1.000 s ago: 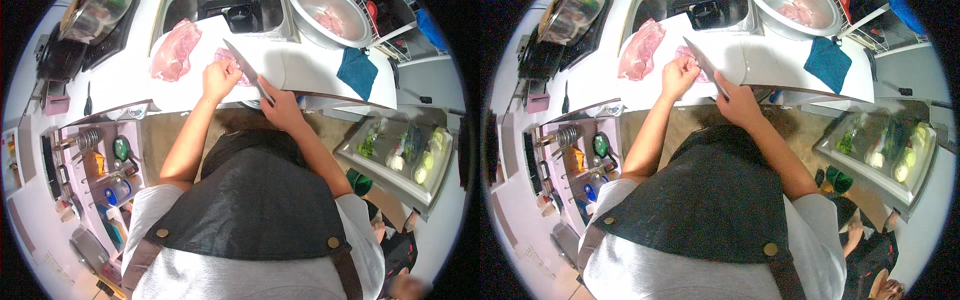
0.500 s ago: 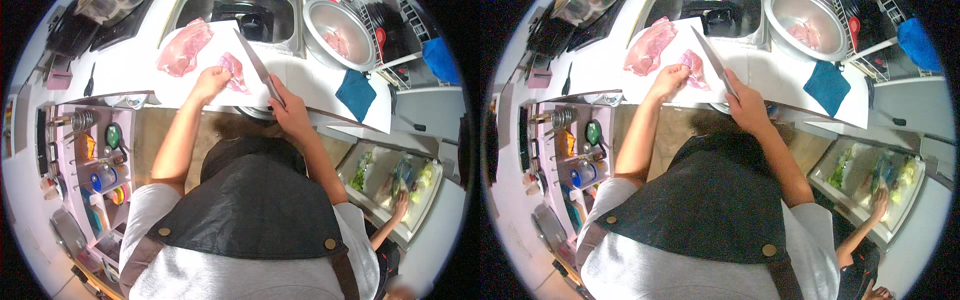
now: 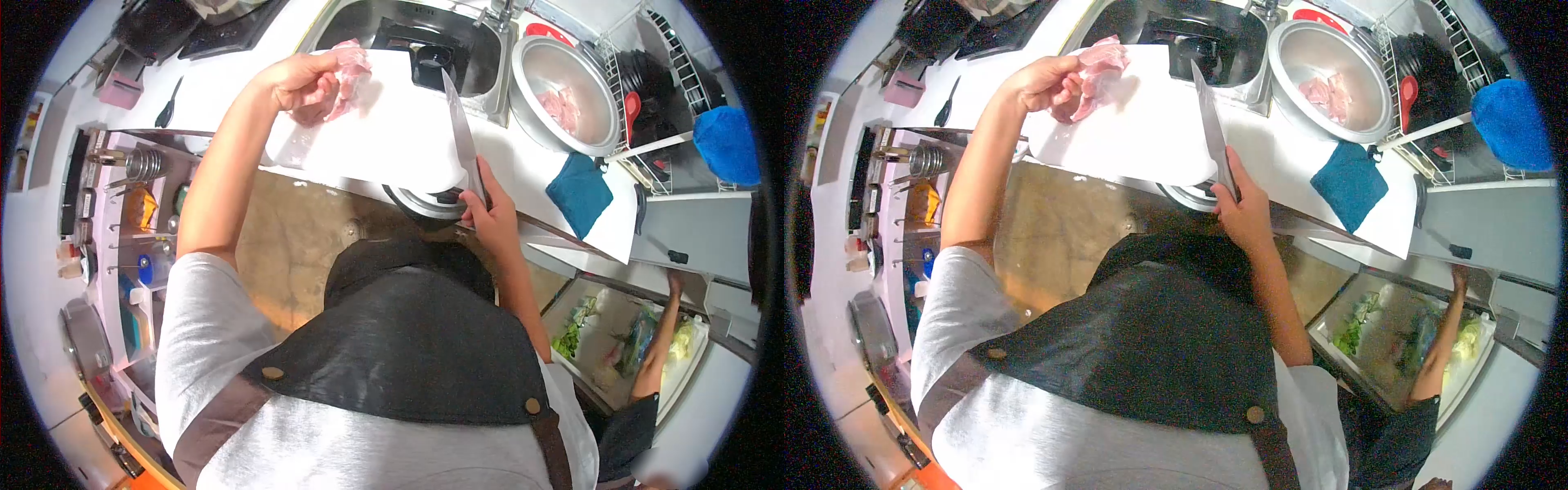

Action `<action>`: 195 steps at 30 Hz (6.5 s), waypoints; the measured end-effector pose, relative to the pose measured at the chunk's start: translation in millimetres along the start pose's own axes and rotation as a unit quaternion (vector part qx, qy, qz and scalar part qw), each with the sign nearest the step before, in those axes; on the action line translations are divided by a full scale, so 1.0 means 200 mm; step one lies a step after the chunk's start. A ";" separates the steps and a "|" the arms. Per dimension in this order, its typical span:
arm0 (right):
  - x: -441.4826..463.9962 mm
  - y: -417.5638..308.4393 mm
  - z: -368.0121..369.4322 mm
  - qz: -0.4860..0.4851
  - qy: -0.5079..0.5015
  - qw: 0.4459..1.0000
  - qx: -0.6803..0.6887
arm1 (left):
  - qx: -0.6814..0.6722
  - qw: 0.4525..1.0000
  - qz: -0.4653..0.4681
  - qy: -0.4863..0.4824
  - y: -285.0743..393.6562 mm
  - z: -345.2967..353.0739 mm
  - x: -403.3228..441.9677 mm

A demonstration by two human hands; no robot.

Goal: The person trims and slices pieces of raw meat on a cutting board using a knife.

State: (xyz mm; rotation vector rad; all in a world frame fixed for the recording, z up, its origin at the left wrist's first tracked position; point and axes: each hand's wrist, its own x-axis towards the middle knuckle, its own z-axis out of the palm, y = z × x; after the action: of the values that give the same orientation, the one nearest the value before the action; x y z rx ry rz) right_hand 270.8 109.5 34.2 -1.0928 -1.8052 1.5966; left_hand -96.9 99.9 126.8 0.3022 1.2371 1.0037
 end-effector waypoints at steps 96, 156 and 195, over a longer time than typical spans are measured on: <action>0.00 -0.03 0.60 -0.146 0.117 0.967 -0.175 | 0.433 0.731 0.521 0.077 -0.66 -0.11 0.33; -0.31 -0.08 0.48 -0.061 0.067 0.966 -0.241 | 0.282 0.837 0.456 0.107 -0.67 -0.14 0.33; -0.05 0.00 0.43 -0.062 0.138 0.977 -0.153 | 0.642 0.616 0.448 -0.088 -0.47 -0.02 0.29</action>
State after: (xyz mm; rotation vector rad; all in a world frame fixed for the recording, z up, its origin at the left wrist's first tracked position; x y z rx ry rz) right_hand 209.5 51.4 18.9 -1.2393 -1.9227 1.0586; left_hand -56.0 89.8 24.0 2.2895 1.4305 0.6144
